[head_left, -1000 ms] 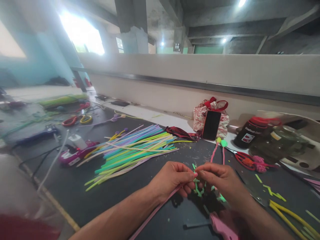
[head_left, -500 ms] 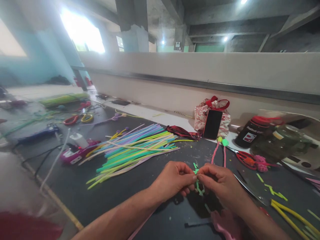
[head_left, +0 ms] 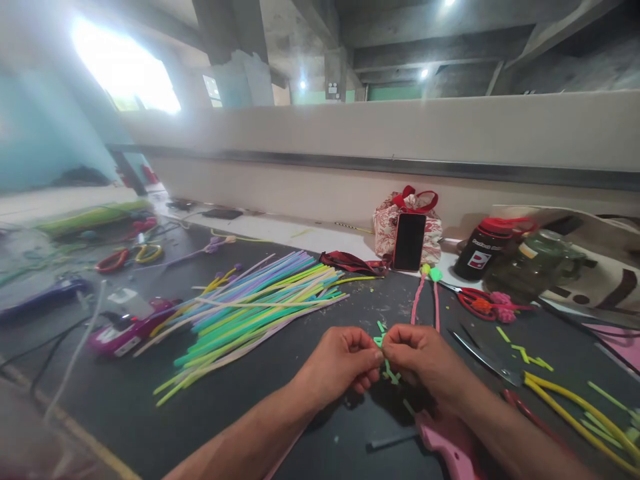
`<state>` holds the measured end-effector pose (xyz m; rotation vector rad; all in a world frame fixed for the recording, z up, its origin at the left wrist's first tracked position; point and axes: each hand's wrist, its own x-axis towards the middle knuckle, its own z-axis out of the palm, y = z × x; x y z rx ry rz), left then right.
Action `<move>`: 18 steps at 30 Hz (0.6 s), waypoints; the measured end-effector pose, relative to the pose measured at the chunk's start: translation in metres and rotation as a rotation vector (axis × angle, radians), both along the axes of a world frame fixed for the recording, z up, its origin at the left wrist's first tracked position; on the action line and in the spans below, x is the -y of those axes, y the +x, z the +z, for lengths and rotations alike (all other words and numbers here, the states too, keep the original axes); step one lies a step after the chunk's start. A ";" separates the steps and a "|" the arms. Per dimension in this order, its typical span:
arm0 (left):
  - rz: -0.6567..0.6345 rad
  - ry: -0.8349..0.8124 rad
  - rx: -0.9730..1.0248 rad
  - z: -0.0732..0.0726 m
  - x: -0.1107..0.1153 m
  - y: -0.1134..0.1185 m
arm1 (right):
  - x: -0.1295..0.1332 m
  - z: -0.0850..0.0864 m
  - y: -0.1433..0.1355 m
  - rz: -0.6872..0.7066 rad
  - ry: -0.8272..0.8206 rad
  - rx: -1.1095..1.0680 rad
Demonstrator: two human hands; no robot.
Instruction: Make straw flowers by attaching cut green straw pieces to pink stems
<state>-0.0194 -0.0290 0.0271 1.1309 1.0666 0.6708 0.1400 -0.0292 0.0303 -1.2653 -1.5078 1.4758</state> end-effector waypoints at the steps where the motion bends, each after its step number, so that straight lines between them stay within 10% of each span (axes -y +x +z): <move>1: 0.013 -0.006 0.007 0.000 0.000 0.000 | -0.001 0.000 0.001 0.011 -0.018 -0.024; 18: 0.071 -0.227 0.350 0.007 -0.008 -0.009 | -0.014 -0.003 0.015 -0.070 -0.124 -0.243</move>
